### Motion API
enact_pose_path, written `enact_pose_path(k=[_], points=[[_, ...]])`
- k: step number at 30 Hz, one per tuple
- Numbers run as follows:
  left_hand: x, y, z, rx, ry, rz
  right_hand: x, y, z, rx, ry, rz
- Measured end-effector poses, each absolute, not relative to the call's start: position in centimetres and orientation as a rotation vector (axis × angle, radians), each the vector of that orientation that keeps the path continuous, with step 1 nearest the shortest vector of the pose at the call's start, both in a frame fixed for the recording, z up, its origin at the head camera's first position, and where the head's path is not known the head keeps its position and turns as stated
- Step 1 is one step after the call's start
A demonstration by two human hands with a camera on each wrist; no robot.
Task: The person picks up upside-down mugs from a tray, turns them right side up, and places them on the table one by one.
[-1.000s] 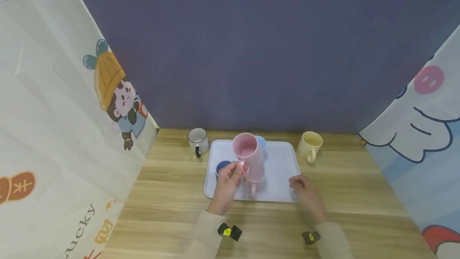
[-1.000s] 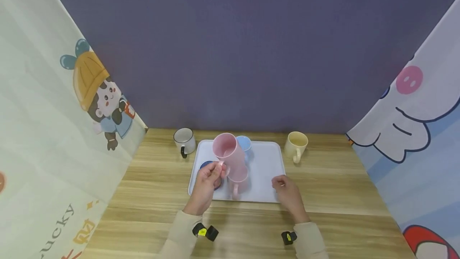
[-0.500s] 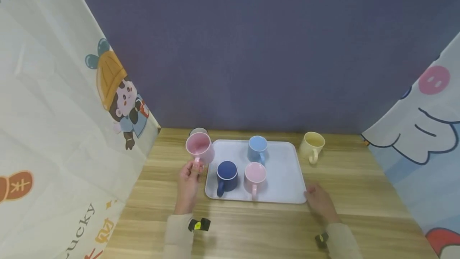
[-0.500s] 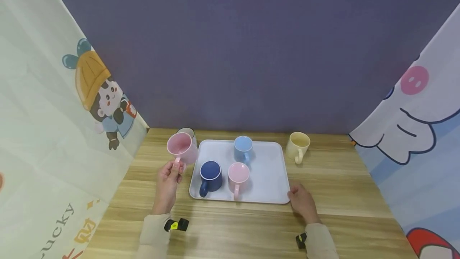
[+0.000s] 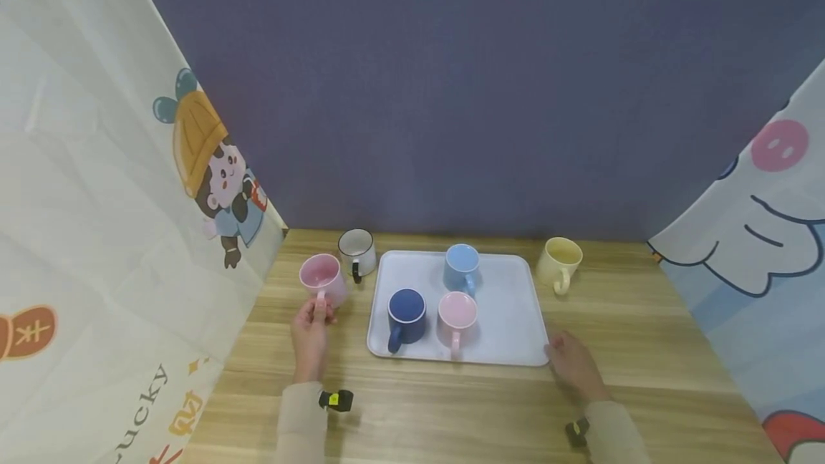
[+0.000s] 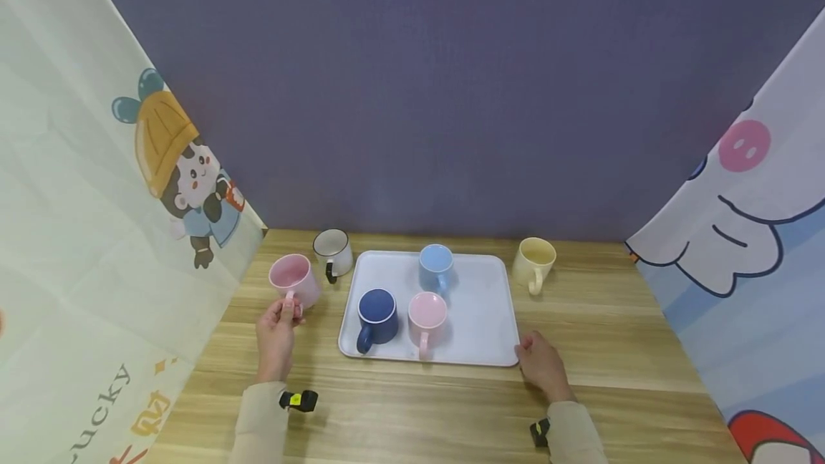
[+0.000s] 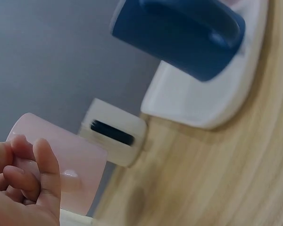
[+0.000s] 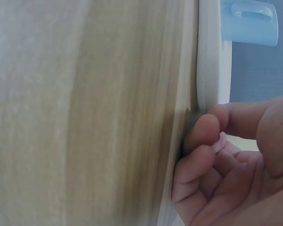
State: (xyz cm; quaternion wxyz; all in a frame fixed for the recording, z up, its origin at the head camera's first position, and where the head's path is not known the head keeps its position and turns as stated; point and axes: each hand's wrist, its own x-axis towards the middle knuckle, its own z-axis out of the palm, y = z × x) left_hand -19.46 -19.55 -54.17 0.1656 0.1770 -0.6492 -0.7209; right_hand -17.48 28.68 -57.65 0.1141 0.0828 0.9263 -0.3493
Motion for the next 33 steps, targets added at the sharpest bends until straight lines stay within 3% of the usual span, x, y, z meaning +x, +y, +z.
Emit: enact_pose_path(k=[17,33], points=[[-22.1,-20.2,-58.2,0.631,-1.928,-1.982,-17.3,28.7,-58.1,0.237,2.719,-1.070],[-22.5,-20.5,-58.1,0.677,-1.998,-1.957,-17.2,28.4,-57.6,0.245,2.721,-1.032]])
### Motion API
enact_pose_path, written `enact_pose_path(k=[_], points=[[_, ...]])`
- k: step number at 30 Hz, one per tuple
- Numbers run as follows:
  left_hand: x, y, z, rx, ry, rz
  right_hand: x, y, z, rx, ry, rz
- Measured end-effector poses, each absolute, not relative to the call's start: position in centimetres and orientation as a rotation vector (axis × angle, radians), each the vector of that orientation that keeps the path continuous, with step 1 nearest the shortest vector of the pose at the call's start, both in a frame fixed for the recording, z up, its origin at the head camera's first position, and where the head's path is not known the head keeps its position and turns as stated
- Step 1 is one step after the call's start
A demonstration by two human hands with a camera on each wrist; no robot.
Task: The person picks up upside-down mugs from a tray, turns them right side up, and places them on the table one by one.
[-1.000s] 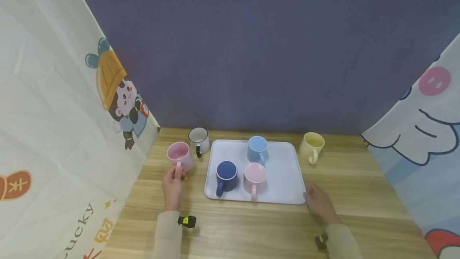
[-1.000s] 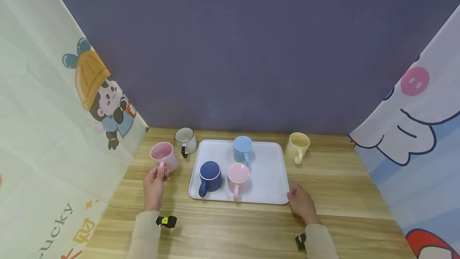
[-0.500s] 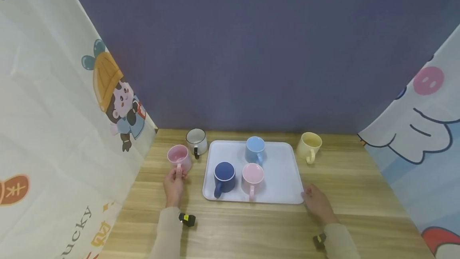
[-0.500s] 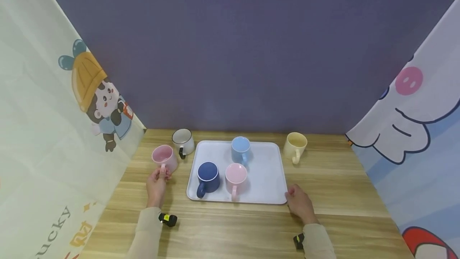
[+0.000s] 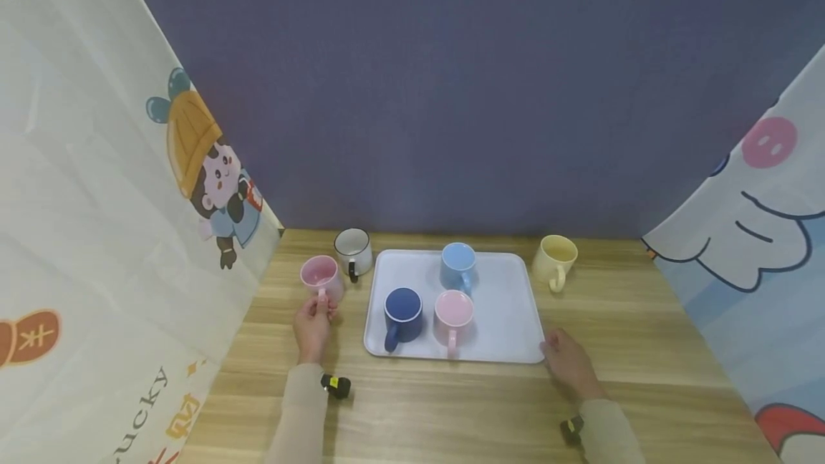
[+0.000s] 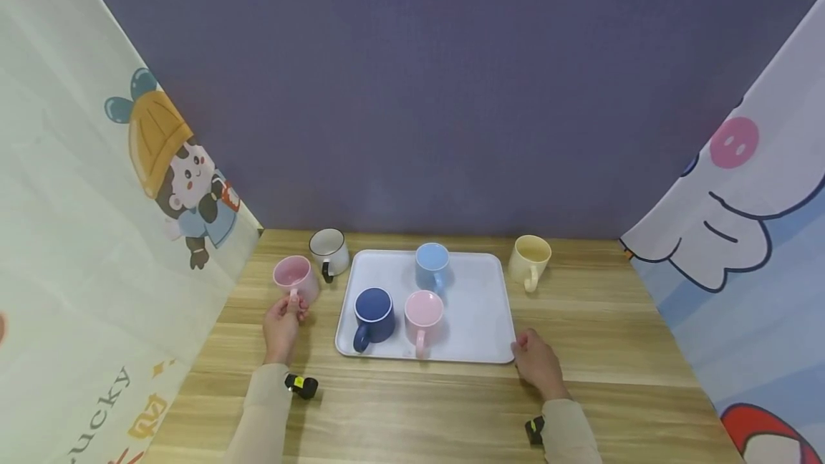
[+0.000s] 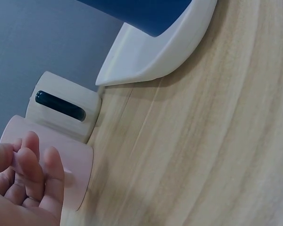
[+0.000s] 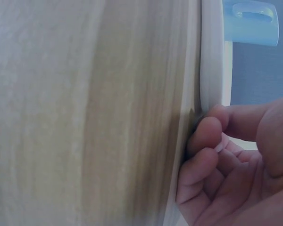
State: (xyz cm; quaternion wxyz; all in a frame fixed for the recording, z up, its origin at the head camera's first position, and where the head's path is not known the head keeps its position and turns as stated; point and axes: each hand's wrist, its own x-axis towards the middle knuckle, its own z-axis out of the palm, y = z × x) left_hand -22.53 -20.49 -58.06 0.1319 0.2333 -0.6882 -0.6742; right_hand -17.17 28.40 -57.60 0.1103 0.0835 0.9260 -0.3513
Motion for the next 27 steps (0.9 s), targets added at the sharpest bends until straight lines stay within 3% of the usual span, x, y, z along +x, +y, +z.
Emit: enact_pose_path(k=[21,27], points=[[-21.1,-20.0,-57.4,0.692,-2.121,-1.672,-17.5,28.4,-58.3,0.244,2.738,-1.034],[-19.4,-18.0,-56.5,0.508,-2.301,-1.619,-17.5,28.6,-58.5,0.243,2.750,-1.013]])
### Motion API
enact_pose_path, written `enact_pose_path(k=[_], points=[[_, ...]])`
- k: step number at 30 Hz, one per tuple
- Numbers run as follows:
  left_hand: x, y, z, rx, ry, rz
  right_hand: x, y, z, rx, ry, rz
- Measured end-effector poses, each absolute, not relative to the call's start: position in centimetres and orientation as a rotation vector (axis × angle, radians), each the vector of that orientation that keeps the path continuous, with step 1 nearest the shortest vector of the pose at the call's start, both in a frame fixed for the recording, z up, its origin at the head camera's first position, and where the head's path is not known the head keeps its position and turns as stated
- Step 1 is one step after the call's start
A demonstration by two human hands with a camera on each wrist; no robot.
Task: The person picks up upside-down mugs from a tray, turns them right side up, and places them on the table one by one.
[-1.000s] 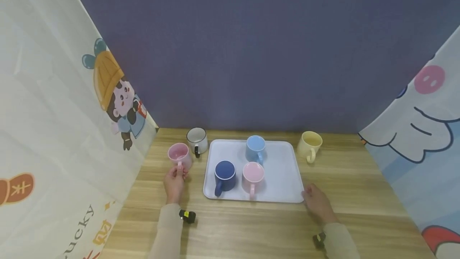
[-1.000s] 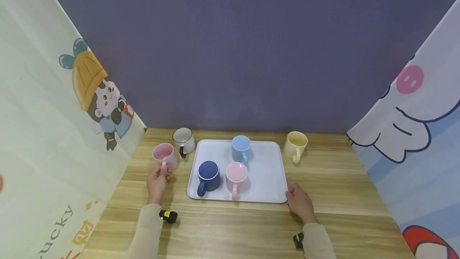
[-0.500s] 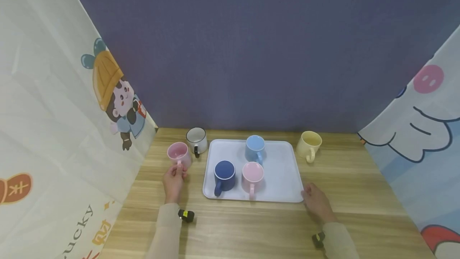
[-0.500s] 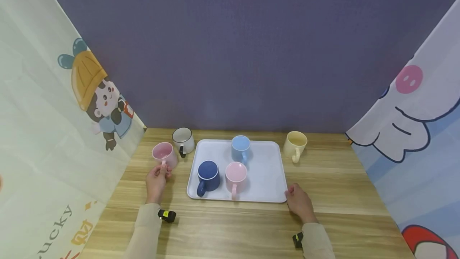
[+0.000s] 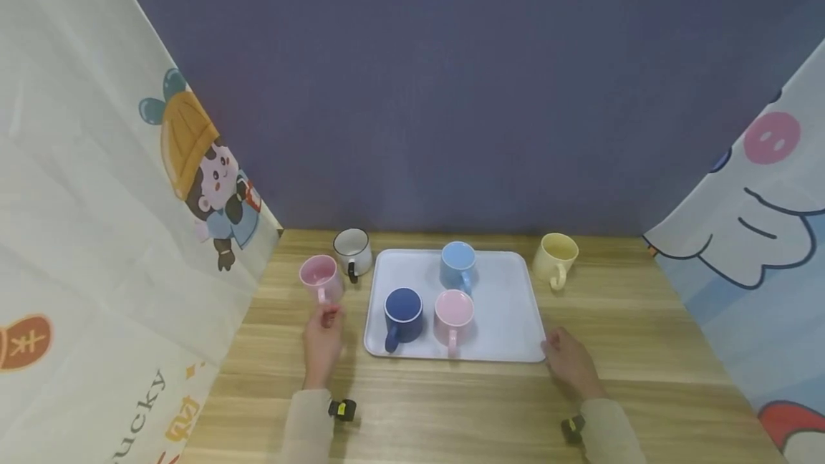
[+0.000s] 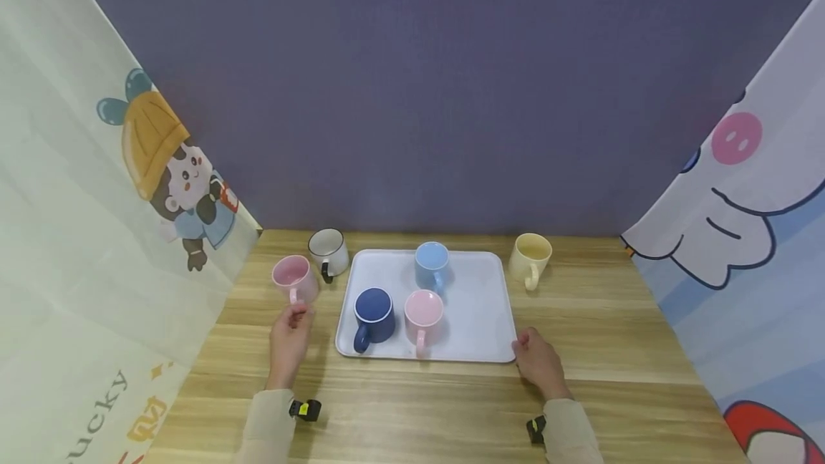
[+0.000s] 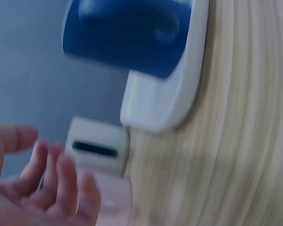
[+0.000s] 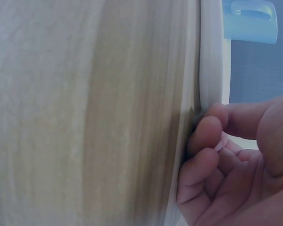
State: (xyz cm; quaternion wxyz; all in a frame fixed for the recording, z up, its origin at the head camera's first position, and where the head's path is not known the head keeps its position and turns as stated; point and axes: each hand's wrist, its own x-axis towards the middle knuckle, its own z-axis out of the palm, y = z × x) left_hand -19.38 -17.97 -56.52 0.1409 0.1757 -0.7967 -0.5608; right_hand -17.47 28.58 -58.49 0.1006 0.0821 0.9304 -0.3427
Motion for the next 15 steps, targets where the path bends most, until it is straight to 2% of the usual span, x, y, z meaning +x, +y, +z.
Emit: enact_pose_path(k=[9,15], points=[[-17.5,-12.9,-56.3,0.118,-2.591,-1.739,-17.5,28.7,-58.1,0.252,2.735,-1.013],[-17.4,-11.3,-56.9,0.051,-2.614,-1.779,-17.4,28.5,-58.1,0.295,2.719,-1.015]])
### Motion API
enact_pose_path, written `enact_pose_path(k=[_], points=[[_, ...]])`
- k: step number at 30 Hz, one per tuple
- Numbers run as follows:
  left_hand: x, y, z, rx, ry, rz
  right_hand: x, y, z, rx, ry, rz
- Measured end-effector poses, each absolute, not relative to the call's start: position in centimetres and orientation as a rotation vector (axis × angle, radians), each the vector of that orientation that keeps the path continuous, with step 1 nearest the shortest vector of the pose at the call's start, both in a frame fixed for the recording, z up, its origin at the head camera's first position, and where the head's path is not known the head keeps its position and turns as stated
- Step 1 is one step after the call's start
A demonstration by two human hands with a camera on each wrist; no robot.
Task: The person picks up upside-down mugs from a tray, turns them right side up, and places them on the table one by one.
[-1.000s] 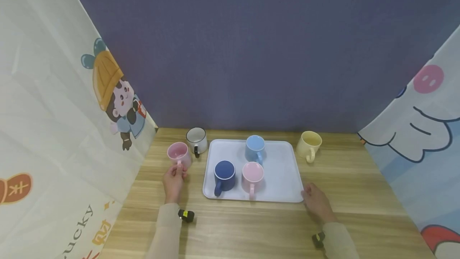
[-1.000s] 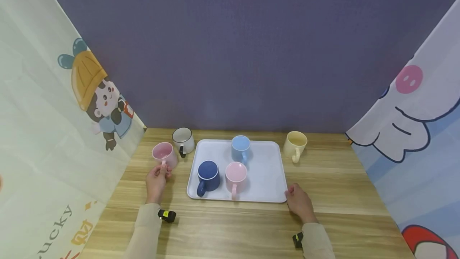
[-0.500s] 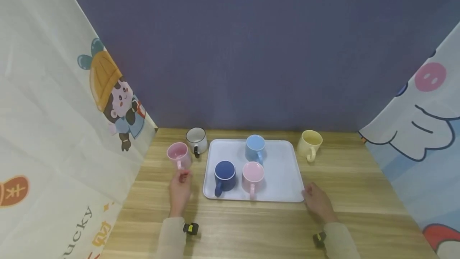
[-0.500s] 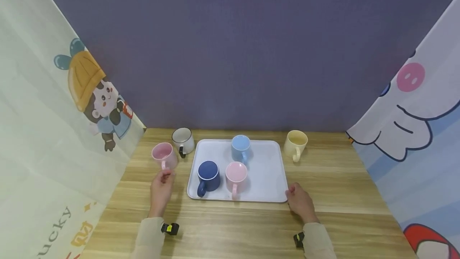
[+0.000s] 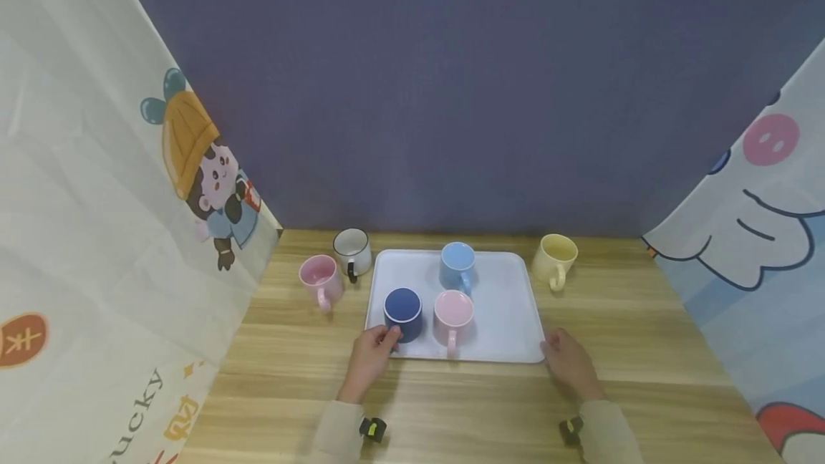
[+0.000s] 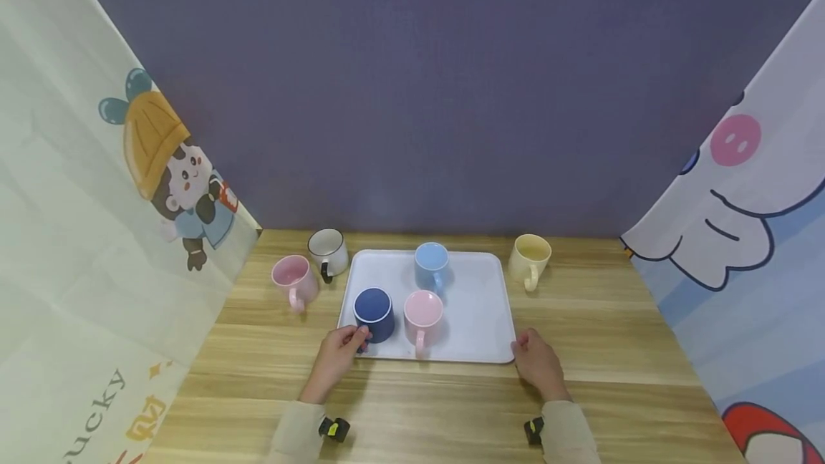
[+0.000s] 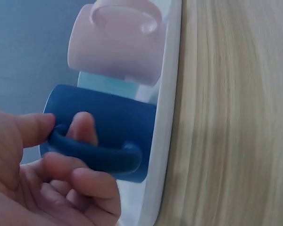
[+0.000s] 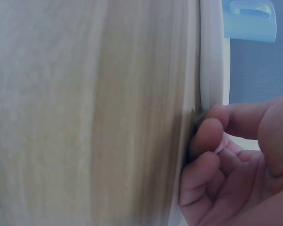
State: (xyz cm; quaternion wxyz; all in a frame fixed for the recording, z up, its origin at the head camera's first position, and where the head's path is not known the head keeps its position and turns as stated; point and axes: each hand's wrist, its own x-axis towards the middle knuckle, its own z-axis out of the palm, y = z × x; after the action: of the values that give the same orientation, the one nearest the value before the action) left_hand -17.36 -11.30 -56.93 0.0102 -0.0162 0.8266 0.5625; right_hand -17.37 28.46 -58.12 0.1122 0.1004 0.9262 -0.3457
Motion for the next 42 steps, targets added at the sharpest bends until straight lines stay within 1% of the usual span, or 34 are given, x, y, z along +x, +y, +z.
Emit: enact_pose_path(k=[8,18,27,31,35,42], points=[[-17.3,-10.5,-56.8,-0.092,2.530,1.822,-17.3,28.5,-58.2,0.311,2.710,-1.026],[-17.2,-10.1,-56.8,-0.138,2.680,1.667,-17.1,28.2,-57.6,0.302,2.713,-1.047],[-17.2,-10.1,-56.3,-0.184,2.752,1.586,-17.1,28.3,-57.9,0.305,2.723,-1.040],[-17.1,-10.5,-56.1,-0.217,2.698,1.682,-17.0,28.2,-57.9,0.312,2.717,-1.051],[-17.1,-10.9,-56.2,-0.266,2.514,1.880,-16.9,28.1,-58.0,0.316,2.714,-1.058],[-17.0,-11.2,-56.4,-0.221,2.124,2.201,-16.9,28.3,-58.4,0.304,2.728,-1.049]])
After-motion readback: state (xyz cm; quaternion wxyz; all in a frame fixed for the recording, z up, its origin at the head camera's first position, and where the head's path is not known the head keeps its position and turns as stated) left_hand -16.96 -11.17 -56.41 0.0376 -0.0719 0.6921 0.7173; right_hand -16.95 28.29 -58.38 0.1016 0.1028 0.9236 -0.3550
